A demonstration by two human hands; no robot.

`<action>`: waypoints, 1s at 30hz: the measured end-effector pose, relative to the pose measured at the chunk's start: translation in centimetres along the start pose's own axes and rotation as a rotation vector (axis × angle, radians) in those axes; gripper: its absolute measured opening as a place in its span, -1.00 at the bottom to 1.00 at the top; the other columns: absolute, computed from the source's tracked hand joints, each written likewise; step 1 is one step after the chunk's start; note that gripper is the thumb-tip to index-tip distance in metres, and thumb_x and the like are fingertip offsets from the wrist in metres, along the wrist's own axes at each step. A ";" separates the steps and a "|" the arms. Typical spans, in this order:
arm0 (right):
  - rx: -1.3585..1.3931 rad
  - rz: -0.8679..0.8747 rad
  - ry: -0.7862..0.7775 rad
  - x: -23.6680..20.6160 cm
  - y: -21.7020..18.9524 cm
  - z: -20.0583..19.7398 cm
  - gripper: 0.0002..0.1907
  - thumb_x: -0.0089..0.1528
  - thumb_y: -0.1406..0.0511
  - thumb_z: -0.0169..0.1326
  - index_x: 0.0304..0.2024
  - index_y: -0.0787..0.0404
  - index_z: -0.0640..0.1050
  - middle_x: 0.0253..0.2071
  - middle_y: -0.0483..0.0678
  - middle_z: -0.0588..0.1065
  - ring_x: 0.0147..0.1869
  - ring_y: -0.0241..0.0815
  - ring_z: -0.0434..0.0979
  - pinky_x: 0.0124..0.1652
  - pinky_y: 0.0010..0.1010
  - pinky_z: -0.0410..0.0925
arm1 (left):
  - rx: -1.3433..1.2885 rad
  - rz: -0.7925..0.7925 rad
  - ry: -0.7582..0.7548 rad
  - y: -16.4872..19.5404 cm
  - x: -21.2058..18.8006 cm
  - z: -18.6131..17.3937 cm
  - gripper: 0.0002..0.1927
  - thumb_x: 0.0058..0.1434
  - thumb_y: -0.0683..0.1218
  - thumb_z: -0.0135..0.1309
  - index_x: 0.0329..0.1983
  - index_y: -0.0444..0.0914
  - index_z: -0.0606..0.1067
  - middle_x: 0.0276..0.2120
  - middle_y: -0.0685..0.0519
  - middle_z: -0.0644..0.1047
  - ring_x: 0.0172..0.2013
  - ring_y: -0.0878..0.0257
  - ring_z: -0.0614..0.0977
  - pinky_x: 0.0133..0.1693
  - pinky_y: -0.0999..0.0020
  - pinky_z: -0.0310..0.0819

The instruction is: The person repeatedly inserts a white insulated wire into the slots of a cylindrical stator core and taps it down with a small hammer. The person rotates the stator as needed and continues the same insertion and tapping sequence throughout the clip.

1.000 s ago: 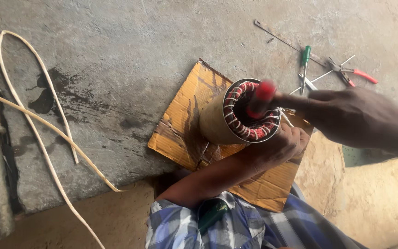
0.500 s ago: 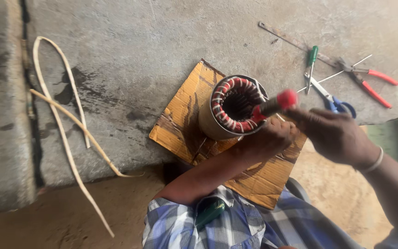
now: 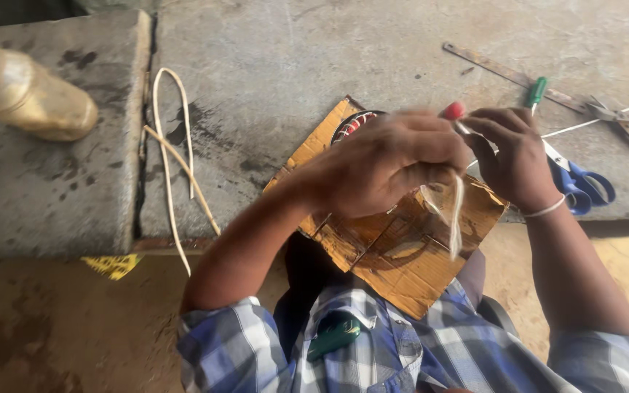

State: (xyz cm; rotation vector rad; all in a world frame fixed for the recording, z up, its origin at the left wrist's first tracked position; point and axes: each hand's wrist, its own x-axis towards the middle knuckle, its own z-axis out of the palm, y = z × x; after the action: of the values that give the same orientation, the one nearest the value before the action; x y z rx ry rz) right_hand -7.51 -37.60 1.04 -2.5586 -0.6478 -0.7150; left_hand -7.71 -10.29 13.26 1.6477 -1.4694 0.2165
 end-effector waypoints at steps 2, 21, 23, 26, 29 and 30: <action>0.316 -0.088 -0.065 0.6 -1.0 -0.2 -0.71 0.24 0.32 0.15 0.03 0.06 0.53 0.00 -0.04 0.52 0.08 -0.06 0.54 0.05 -0.40 0.42 | 0.240 0.054 -0.065 0.1 1.5 0.2 -0.96 0.31 -0.16 0.13 -0.27 -0.13 0.52 -0.43 0.16 0.57 -0.33 0.13 0.59 -0.21 0.15 0.53; 0.551 -0.314 0.102 -1.2 -5.1 3.8 -0.65 0.14 0.62 0.01 -0.13 0.15 0.41 -0.06 -0.07 0.62 0.09 0.02 0.49 0.11 -0.19 0.34 | 0.329 -0.734 -0.206 -5.6 -3.8 1.2 -0.87 0.24 -0.08 0.17 -0.25 -0.22 0.64 -0.29 -0.07 0.67 -0.23 0.09 0.72 -0.11 0.20 0.57; 0.511 -0.292 0.087 -0.9 -5.2 3.5 -0.60 0.09 0.66 -0.02 -0.13 0.15 0.41 -0.04 -0.08 0.63 0.09 0.05 0.49 0.10 -0.22 0.35 | 0.228 -0.747 -0.145 -6.5 -4.9 1.6 -0.83 0.19 -0.06 0.21 -0.23 -0.23 0.64 -0.31 -0.07 0.66 -0.24 0.07 0.72 -0.13 0.20 0.57; 0.489 -0.307 0.085 -0.5 -5.6 3.0 -0.61 0.10 0.64 0.01 -0.13 0.15 0.39 -0.04 -0.07 0.62 0.12 0.10 0.50 0.13 -0.16 0.35 | 0.219 -0.647 -0.113 -7.0 -5.4 1.8 -0.83 0.21 -0.04 0.21 -0.24 -0.21 0.66 -0.29 -0.05 0.68 -0.22 0.04 0.71 -0.08 0.19 0.55; 0.431 -0.309 0.090 -0.3 -6.1 2.5 -0.62 0.10 0.62 0.06 -0.12 0.16 0.40 -0.03 -0.08 0.62 0.15 0.10 0.50 0.13 -0.12 0.33 | 0.289 -0.502 -0.101 -7.0 -5.4 1.5 -0.84 0.22 -0.06 0.17 -0.24 -0.23 0.61 -0.26 -0.06 0.64 -0.19 0.00 0.69 -0.08 0.14 0.55; 0.410 -0.310 0.087 -0.2 -6.2 2.4 -0.62 0.08 0.61 0.08 -0.13 0.15 0.41 -0.03 -0.08 0.62 0.14 0.09 0.50 0.12 -0.12 0.32 | 0.301 -0.499 -0.093 -6.9 -5.4 1.5 -0.83 0.22 -0.06 0.15 -0.22 -0.25 0.57 -0.26 -0.06 0.62 -0.19 -0.01 0.67 -0.10 0.12 0.54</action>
State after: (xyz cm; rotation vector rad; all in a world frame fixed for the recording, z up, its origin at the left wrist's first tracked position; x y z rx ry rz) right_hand -10.04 -31.43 0.60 -2.0653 -1.0548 -0.7013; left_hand -3.84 -8.17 5.52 2.2377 -1.0802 0.0825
